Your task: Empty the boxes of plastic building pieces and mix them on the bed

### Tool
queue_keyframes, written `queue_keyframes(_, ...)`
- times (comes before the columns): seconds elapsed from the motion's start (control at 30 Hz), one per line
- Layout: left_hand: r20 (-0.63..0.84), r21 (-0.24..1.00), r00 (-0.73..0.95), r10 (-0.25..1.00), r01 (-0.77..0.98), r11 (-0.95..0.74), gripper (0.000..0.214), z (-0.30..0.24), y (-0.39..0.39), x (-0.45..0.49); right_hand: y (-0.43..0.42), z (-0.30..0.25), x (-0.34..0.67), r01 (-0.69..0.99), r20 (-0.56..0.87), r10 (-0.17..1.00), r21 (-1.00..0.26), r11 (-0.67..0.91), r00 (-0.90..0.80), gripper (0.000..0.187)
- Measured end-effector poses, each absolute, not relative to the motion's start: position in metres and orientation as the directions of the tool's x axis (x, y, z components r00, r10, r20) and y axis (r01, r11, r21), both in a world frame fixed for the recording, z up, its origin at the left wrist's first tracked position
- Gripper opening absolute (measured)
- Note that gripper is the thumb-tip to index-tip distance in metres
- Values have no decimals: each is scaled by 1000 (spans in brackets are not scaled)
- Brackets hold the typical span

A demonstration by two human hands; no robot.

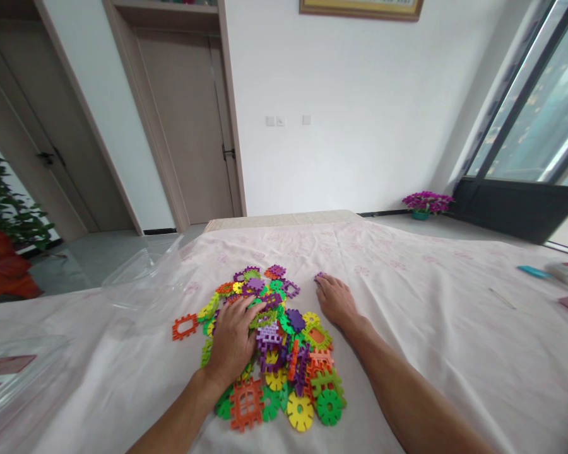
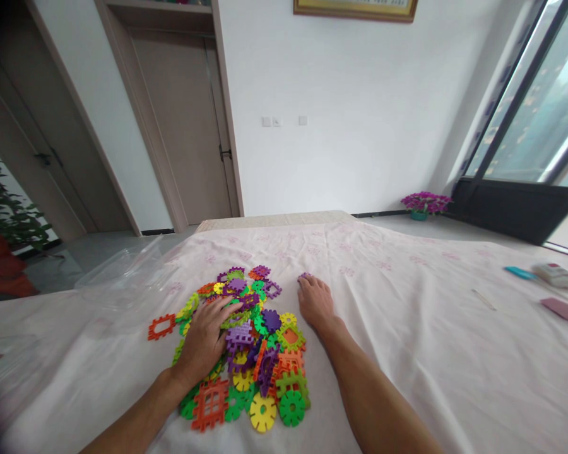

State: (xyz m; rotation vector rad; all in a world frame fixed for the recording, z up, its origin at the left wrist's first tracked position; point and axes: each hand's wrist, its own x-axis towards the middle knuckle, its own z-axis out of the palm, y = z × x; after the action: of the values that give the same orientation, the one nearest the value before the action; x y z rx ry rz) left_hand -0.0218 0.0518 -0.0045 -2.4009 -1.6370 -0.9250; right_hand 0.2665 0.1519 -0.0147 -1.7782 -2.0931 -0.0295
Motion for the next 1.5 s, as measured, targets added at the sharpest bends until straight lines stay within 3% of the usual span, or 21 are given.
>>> queue_keyframes(0.2, 528, 245, 250, 812, 870, -427, 55, -6, 53, -23, 147, -7, 257, 750, 386, 873, -470, 465, -299, 32)
queue_keyframes(0.3, 529, 243, 252, 810, 870, -430, 53, -6, 53, -23, 144, -6, 248, 609, 335, 861, -609, 508, -383, 31)
queue_keyframes(0.43, 534, 243, 251, 807, 869, -431, 51, -4, 52, -22, 137, -5, 237, 485, 303, 838, -704, 518, -454, 34)
queue_keyframes(0.8, 530, 240, 254, 809, 870, -431, 54, -6, 53, -22, 129, -2, 228, 340, 303, 763, -759, 556, -571, 32)
queue_keyframes(1.5, 516, 252, 248, 820, 871, -422, 58, -4, 53, -22, 133, -10, 222, 262, 220, 846, -886, 382, -486, 31)
